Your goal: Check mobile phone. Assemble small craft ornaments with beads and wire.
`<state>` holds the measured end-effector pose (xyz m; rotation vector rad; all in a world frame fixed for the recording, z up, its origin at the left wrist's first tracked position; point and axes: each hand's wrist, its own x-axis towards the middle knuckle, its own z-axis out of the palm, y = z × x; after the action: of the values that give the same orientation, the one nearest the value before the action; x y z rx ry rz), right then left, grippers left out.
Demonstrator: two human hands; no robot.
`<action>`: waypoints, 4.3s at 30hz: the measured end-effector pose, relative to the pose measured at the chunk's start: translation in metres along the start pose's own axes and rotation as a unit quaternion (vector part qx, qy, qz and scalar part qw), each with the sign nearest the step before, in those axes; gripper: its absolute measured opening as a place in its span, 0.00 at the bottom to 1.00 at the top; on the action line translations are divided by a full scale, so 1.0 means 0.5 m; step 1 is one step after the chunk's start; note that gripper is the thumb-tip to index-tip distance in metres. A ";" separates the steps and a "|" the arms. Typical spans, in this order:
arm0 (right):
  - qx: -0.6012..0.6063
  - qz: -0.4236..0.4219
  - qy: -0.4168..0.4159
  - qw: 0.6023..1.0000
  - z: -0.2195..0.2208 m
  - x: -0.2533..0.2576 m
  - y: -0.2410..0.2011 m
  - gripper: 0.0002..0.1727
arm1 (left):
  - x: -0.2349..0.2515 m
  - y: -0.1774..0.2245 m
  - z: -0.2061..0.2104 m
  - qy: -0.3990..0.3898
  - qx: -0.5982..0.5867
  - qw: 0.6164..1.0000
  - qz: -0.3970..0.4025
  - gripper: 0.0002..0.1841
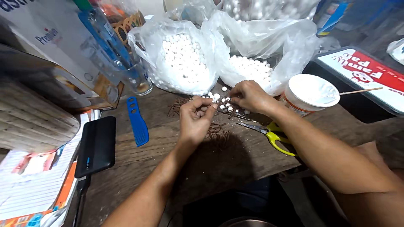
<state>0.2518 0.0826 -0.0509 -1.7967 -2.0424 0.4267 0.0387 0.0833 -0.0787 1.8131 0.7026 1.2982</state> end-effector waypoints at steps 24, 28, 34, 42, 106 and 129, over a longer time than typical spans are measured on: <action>0.595 -0.069 -0.068 0.798 -0.012 -0.018 0.023 0.18 | -0.003 -0.003 0.008 0.038 -0.001 0.999 0.013 0.04; 0.610 -0.062 -0.077 0.786 -0.021 -0.023 0.020 0.18 | -0.003 0.000 0.009 0.036 0.002 0.999 0.004 0.03; 0.650 -0.034 -0.064 0.756 -0.023 -0.102 -0.002 0.19 | -0.006 0.004 0.018 0.037 0.015 0.999 0.008 0.04; 0.627 -0.039 0.078 0.774 -0.019 -0.301 0.037 0.17 | -0.005 0.033 0.061 0.005 0.001 0.998 0.060 0.05; 0.610 0.047 0.468 0.638 -0.118 -0.355 0.153 0.20 | 0.064 0.088 0.261 -0.085 -0.026 0.990 0.111 0.02; 0.302 0.063 0.428 0.849 -0.110 -0.334 0.201 0.08 | 0.048 0.075 0.165 -0.049 0.007 0.994 0.098 0.03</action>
<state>0.3835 -0.0707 -0.0639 -1.3494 -1.0178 0.1976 0.1242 0.0596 -0.0491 1.9828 0.4921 1.3199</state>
